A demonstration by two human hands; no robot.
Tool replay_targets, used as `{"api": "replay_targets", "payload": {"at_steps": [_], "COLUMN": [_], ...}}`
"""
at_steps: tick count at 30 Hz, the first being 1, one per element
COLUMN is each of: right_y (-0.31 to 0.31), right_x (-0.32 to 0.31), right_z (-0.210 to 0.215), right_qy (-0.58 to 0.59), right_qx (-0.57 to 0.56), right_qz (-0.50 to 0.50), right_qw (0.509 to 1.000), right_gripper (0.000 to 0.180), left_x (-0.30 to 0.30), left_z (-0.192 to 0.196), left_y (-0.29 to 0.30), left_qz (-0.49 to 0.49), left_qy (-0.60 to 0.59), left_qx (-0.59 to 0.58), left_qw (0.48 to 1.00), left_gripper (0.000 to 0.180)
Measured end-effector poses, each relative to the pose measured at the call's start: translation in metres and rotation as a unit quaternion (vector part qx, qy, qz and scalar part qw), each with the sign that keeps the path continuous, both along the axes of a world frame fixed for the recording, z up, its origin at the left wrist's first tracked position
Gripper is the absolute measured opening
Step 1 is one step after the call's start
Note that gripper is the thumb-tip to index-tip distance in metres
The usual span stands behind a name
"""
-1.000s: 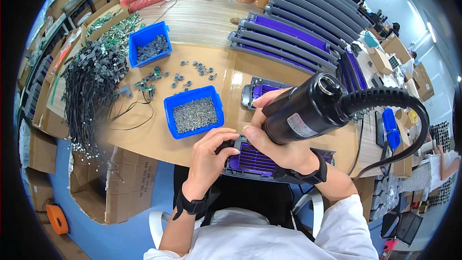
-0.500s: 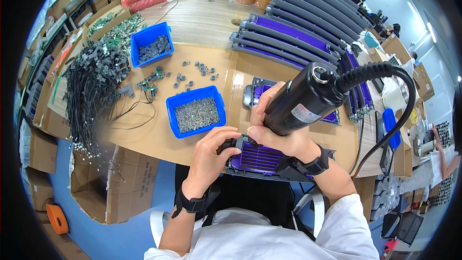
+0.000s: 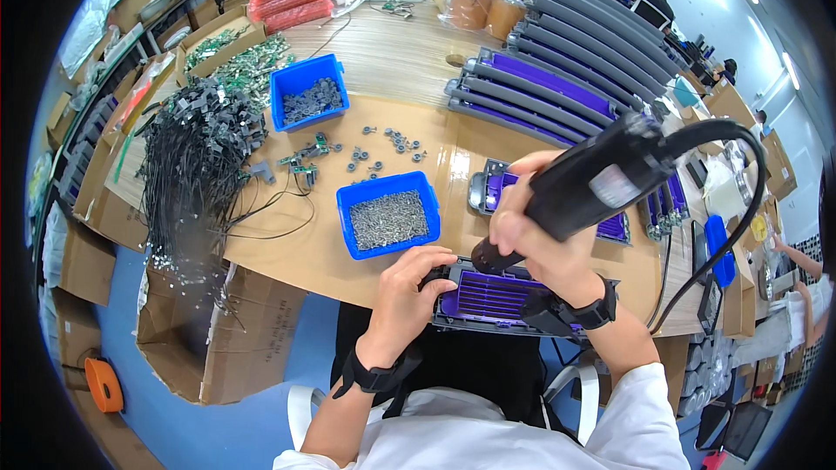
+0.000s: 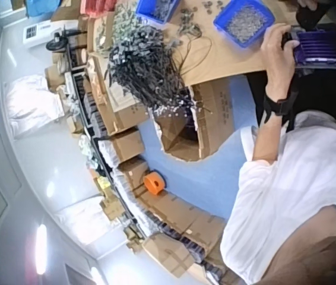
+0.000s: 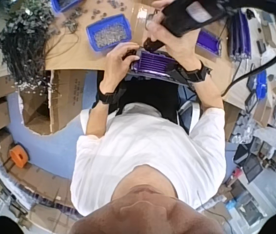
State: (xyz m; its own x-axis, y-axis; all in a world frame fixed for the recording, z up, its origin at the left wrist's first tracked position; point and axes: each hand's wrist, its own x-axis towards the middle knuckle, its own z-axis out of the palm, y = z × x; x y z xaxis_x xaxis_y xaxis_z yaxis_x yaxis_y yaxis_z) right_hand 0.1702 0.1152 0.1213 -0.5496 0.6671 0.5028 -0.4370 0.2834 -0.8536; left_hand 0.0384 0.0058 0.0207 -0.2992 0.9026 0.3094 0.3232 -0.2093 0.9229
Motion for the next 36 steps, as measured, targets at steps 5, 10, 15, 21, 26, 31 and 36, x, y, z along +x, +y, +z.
{"api": "replay_targets", "payload": {"at_steps": [5, 10, 15, 21, 26, 31, 36], "right_y": [-0.005, -0.002, 0.0, -0.002, -0.001, -0.005, -0.004], "right_x": [-0.032, -0.052, -0.06, -0.066, -0.064, -0.067, -0.067], "right_z": [0.009, -0.005, -0.012, -0.014, -0.018, -0.018, -0.019], "right_qy": [0.077, -0.021, -0.026, -0.011, -0.062, -0.072, -0.078], "right_qx": [-0.016, 0.034, 0.011, 0.005, 0.089, 0.086, 0.087], "right_qz": [-0.015, -0.062, -0.067, -0.094, -0.101, -0.091, -0.102], "right_qw": [0.997, 0.997, 0.997, 0.995, 0.989, 0.99, 0.988], "right_gripper": [0.043, 0.044, 0.042, 0.032, 0.041, 0.041, 0.041], "left_x": [-0.004, -0.006, -0.007, -0.008, -0.008, -0.008, -0.007], "left_z": [0.002, 0.002, 0.003, 0.002, -0.002, -0.004, -0.004], "left_y": [-0.004, -0.005, -0.005, -0.007, -0.006, -0.008, -0.007], "left_qz": [0.017, 0.004, -0.004, -0.015, -0.014, -0.008, -0.011], "left_qy": [0.035, 0.021, 0.015, 0.01, 0.005, 0.007, 0.009], "left_qx": [0.003, 0.004, 0.019, 0.019, 0.026, 0.034, 0.035], "left_qw": [0.999, 1.0, 1.0, 1.0, 1.0, 0.999, 0.999], "left_gripper": [0.033, 0.032, 0.033, 0.031, 0.031, 0.03, 0.03]}}
